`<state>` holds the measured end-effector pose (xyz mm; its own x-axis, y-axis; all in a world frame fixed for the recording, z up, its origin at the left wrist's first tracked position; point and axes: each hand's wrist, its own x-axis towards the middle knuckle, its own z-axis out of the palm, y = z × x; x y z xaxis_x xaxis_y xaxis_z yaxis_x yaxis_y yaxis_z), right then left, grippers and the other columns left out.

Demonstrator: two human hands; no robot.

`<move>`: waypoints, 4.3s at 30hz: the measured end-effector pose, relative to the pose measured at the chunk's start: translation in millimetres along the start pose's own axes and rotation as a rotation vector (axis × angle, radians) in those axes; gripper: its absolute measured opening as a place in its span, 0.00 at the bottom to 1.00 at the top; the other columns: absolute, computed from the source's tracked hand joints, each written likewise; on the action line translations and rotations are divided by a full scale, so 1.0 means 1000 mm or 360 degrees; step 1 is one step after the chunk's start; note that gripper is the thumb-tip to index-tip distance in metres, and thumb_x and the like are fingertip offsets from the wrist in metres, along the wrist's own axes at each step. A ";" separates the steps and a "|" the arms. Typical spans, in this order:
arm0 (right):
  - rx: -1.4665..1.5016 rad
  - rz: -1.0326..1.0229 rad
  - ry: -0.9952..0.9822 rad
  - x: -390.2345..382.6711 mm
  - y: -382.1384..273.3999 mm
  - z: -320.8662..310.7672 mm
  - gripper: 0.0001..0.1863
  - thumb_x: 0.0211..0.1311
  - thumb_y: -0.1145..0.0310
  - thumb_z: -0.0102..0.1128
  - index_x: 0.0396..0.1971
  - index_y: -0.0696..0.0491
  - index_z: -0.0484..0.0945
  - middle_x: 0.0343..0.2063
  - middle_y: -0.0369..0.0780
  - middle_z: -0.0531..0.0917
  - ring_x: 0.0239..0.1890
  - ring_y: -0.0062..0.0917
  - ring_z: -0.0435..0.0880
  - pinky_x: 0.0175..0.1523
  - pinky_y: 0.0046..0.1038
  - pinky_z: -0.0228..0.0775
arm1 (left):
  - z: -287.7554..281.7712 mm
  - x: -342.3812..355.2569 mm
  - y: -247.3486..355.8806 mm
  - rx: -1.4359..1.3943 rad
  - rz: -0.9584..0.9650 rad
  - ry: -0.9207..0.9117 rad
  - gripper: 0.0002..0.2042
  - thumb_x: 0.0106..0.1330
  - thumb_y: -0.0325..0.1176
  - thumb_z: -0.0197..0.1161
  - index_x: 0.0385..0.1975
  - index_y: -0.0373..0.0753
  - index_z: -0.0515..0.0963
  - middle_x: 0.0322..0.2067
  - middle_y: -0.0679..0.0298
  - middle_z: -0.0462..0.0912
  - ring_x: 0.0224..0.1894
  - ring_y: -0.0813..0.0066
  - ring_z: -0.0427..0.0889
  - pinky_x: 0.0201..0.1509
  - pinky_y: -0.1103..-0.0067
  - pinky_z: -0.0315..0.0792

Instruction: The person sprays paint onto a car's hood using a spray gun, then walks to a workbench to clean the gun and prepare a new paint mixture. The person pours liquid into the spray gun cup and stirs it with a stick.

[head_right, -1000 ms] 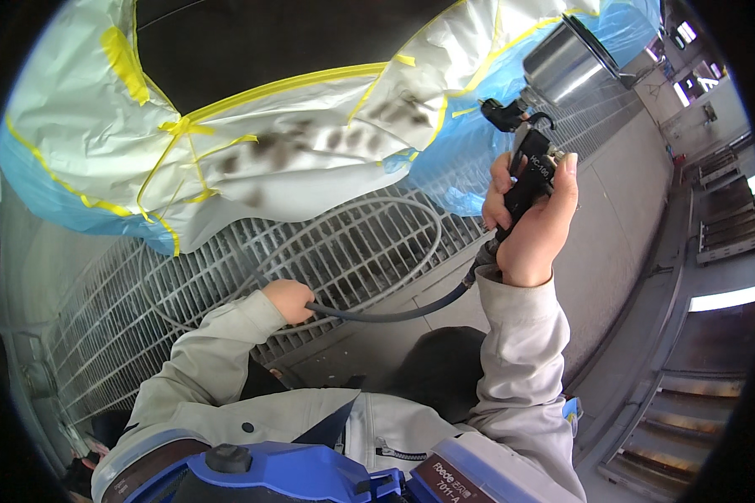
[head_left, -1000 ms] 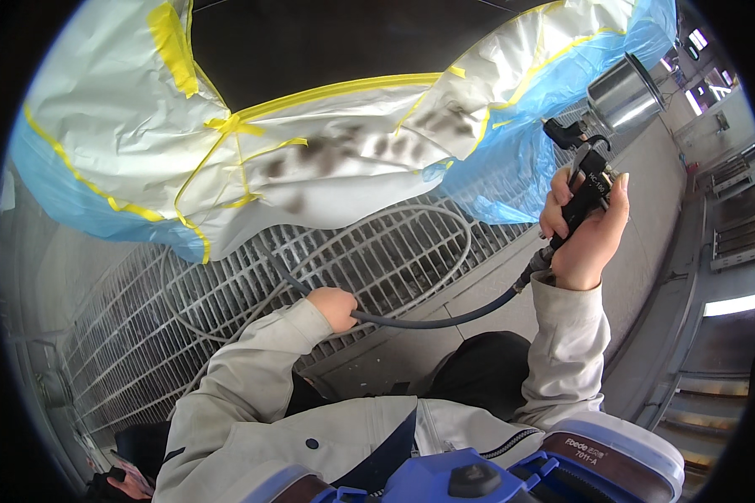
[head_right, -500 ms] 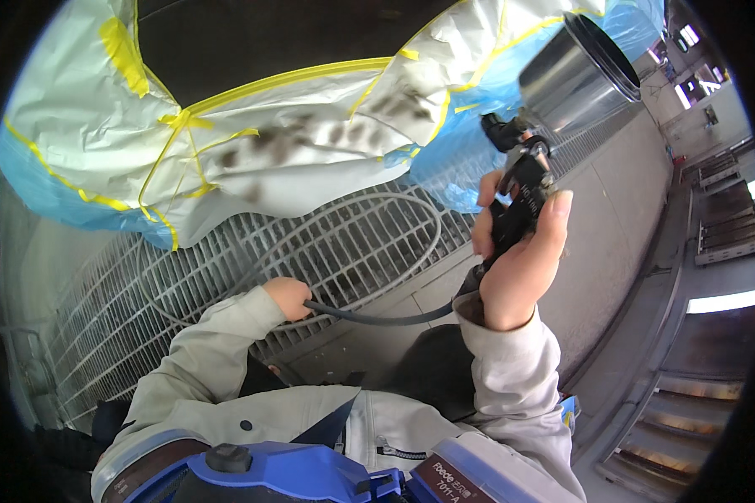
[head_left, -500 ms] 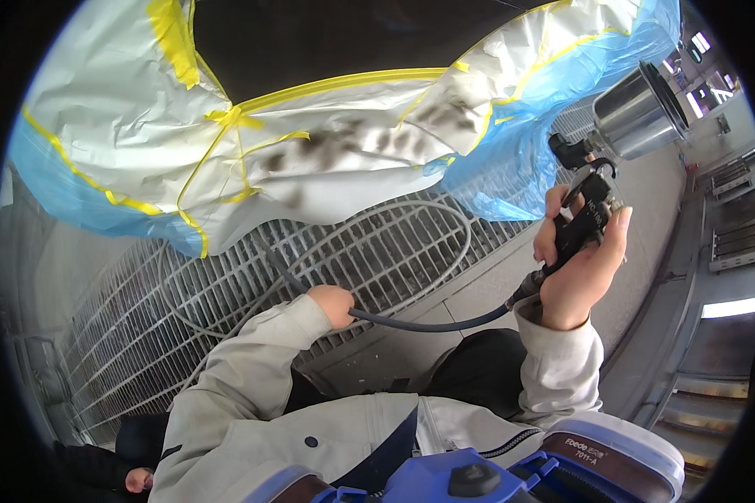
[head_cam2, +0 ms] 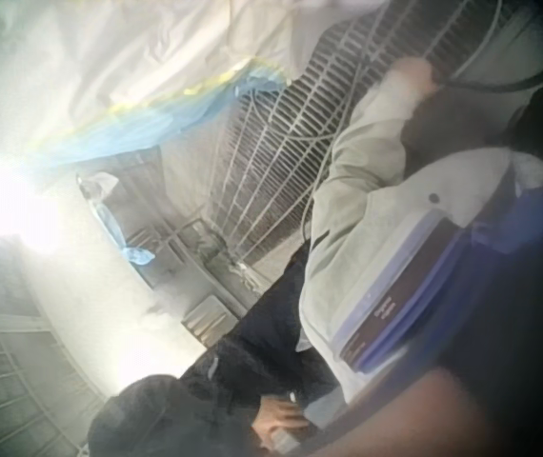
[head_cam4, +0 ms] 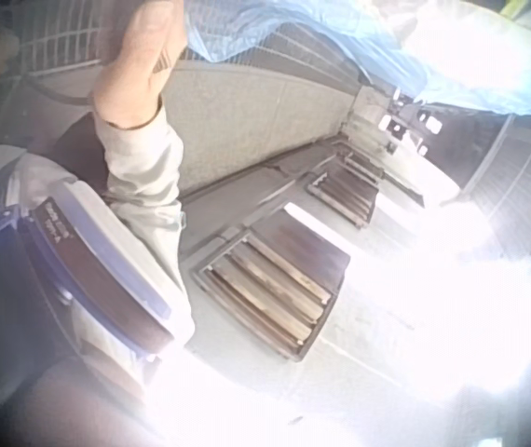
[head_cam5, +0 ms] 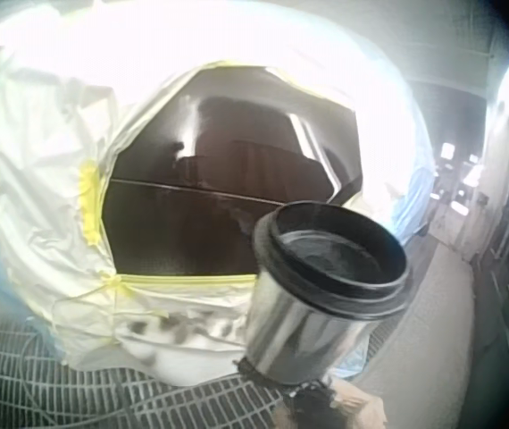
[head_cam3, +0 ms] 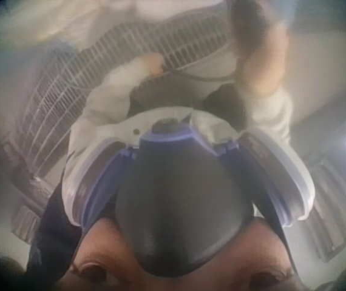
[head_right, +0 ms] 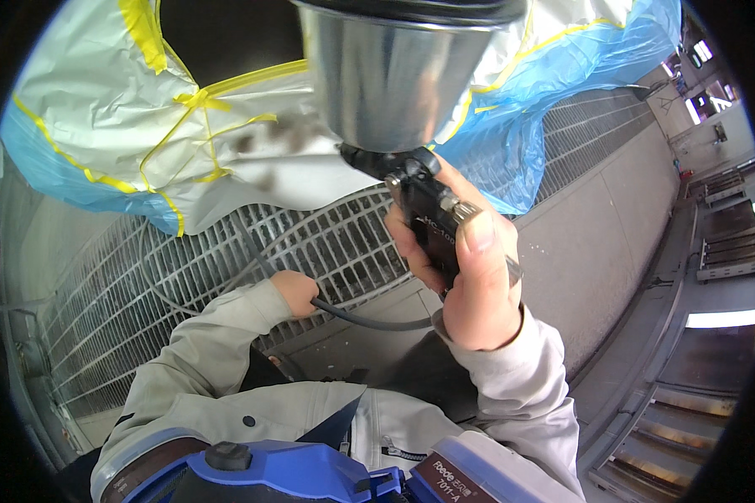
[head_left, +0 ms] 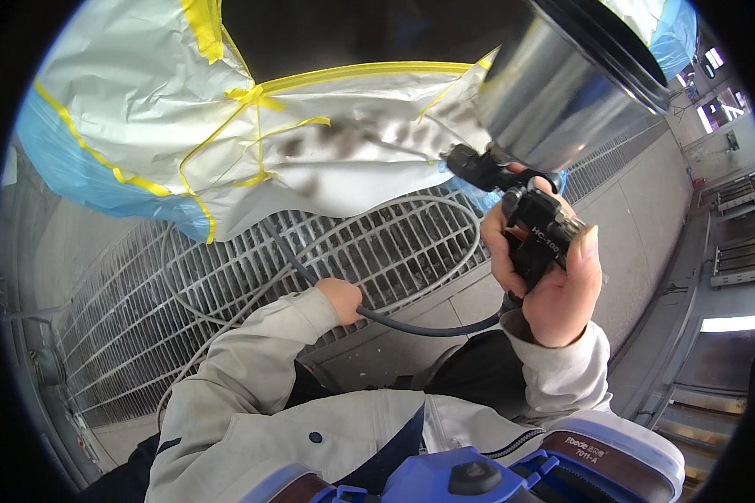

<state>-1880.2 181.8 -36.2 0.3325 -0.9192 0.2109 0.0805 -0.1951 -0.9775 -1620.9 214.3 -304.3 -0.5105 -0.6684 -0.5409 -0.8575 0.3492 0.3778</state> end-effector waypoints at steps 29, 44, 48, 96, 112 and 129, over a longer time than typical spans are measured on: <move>0.0248 -0.0111 0.0928 -0.017 0.057 -0.082 0.36 0.80 0.41 0.32 0.64 0.59 0.70 0.43 0.50 0.86 0.13 0.15 0.63 0.20 0.19 0.54 | -0.019 0.008 0.003 -0.0002 -0.0153 -0.0150 0.12 0.57 0.42 0.67 0.32 0.41 0.88 0.29 0.52 0.86 0.38 0.48 0.87 0.44 0.57 0.80; 0.0808 -0.0135 0.0312 -0.028 0.063 -0.081 0.41 0.77 0.37 0.35 0.67 0.61 0.68 0.34 0.50 0.79 0.13 0.13 0.61 0.22 0.17 0.53 | -0.010 0.013 0.008 0.0063 -0.0058 -0.0125 0.11 0.55 0.42 0.67 0.28 0.41 0.87 0.29 0.53 0.87 0.37 0.48 0.87 0.43 0.57 0.80; 0.0417 -0.0072 0.0628 -0.029 0.048 -0.062 0.43 0.78 0.37 0.32 0.67 0.64 0.66 0.34 0.49 0.79 0.13 0.13 0.61 0.22 0.16 0.53 | -0.004 0.017 0.004 0.0027 -0.0099 -0.0180 0.11 0.55 0.42 0.68 0.29 0.41 0.87 0.28 0.53 0.87 0.37 0.48 0.87 0.42 0.57 0.80; 0.0243 -0.0338 0.0812 0.003 0.012 -0.094 0.33 0.79 0.38 0.34 0.45 0.57 0.72 0.25 0.38 0.72 0.15 0.15 0.60 0.20 0.22 0.55 | -0.018 0.016 0.020 -0.0183 0.0067 -0.0016 0.15 0.60 0.47 0.67 0.32 0.40 0.88 0.28 0.51 0.86 0.36 0.46 0.86 0.42 0.57 0.80; 0.0445 -0.0389 0.0797 0.023 -0.007 -0.172 0.32 0.80 0.40 0.34 0.43 0.57 0.73 0.25 0.38 0.75 0.13 0.16 0.60 0.20 0.22 0.58 | -0.020 0.023 0.062 -0.0317 0.0197 0.0180 0.15 0.61 0.46 0.66 0.31 0.38 0.84 0.28 0.50 0.85 0.35 0.44 0.84 0.40 0.56 0.77; 0.0721 0.0091 0.0734 -0.050 0.133 -0.175 0.37 0.82 0.43 0.30 0.66 0.63 0.70 0.42 0.47 0.87 0.15 0.15 0.65 0.21 0.19 0.58 | 0.086 0.042 0.023 -0.0231 0.0038 -0.0158 0.14 0.58 0.44 0.71 0.29 0.40 0.78 0.26 0.53 0.82 0.34 0.46 0.83 0.36 0.56 0.74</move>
<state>-2050.7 142.1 -178.8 -0.0813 -0.9961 0.0344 0.4969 -0.0704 -0.8650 -1668.0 250.8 -383.3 -0.5404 -0.5905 -0.5994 -0.8306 0.2609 0.4919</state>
